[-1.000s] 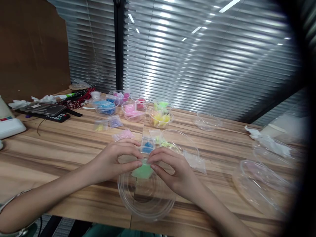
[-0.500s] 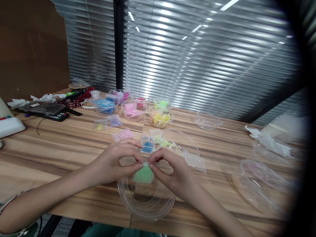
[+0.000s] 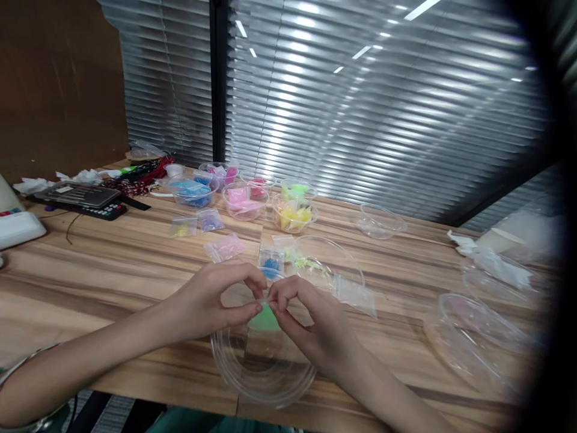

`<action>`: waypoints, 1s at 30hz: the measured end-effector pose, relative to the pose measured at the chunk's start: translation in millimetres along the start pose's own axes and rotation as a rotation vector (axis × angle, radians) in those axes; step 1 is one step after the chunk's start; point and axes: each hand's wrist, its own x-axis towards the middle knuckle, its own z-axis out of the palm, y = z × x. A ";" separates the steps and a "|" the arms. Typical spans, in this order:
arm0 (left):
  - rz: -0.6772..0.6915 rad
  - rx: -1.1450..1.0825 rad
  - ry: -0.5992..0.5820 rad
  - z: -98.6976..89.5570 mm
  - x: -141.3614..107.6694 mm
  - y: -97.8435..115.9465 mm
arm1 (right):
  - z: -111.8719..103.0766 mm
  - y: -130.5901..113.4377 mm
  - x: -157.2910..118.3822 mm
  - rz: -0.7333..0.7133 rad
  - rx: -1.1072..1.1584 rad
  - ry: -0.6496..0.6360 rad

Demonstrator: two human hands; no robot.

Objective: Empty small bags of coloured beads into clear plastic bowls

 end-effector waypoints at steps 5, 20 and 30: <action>0.002 -0.020 0.069 0.7 -3.1 -0.3 | -0.7 -0.5 0.0 -0.005 -0.035 0.058; 0.076 -0.003 0.054 -2.8 -0.9 -3.6 | -4.0 0.4 -2.3 -0.092 -0.088 0.198; 0.227 0.080 0.088 -0.8 -2.9 0.6 | -1.6 -10.5 -1.4 -0.216 -0.140 0.080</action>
